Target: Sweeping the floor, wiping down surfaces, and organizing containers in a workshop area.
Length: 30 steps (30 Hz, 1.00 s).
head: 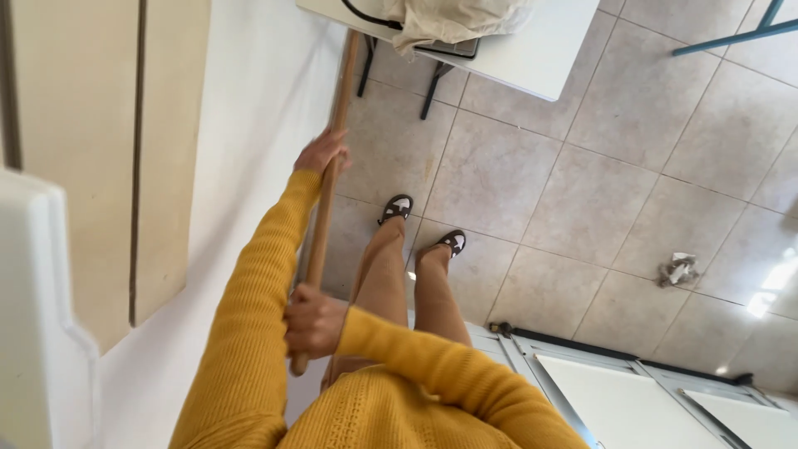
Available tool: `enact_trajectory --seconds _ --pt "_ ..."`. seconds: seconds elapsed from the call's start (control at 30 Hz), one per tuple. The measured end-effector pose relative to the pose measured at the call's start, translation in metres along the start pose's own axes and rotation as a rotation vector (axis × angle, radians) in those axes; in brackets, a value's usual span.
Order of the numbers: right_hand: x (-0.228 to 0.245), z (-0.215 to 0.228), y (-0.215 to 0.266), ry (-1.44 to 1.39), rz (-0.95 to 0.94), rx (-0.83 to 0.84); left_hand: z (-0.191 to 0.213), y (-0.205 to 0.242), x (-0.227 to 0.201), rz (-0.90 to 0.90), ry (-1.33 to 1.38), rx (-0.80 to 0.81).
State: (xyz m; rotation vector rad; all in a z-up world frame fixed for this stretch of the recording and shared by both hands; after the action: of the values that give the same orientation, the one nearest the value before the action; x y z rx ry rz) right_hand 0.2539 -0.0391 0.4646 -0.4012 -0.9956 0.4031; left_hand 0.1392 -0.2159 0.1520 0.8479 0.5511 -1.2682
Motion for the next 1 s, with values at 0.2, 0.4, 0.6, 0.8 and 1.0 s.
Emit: enact_trajectory --seconds 0.2,0.4,0.6,0.8,1.0 --pt "0.01 0.117 -0.056 -0.044 0.02 -0.105 0.048 -0.054 -0.066 -0.128 -0.156 -0.323" --pt "0.038 0.183 -0.075 -0.104 0.015 -0.35 0.04 -0.012 -0.111 -0.273 0.106 -0.525" --pt "0.065 0.21 -0.05 -0.289 0.016 -0.384 -0.043 0.046 -0.105 -0.153 0.146 -0.527" --pt "0.096 0.255 0.017 -0.272 -0.109 -0.505 -0.091 0.056 -0.166 -0.22 0.227 -0.499" --pt "0.142 0.304 0.083 -0.157 -0.177 -0.662 -0.11 -0.014 -0.22 -0.31 -0.005 -0.002"
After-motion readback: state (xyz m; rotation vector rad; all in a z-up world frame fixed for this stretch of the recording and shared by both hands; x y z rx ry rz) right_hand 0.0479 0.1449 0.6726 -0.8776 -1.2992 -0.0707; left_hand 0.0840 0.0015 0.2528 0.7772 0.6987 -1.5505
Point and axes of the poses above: each hand's wrist, its own y-axis away from the middle knuckle, its own z-axis out of the back of the hand, x = y × z, the point moved 7 cm from there along -y, towards the middle knuckle, and after that the axes turned 11 degrees about x, right-handed, at the moved point
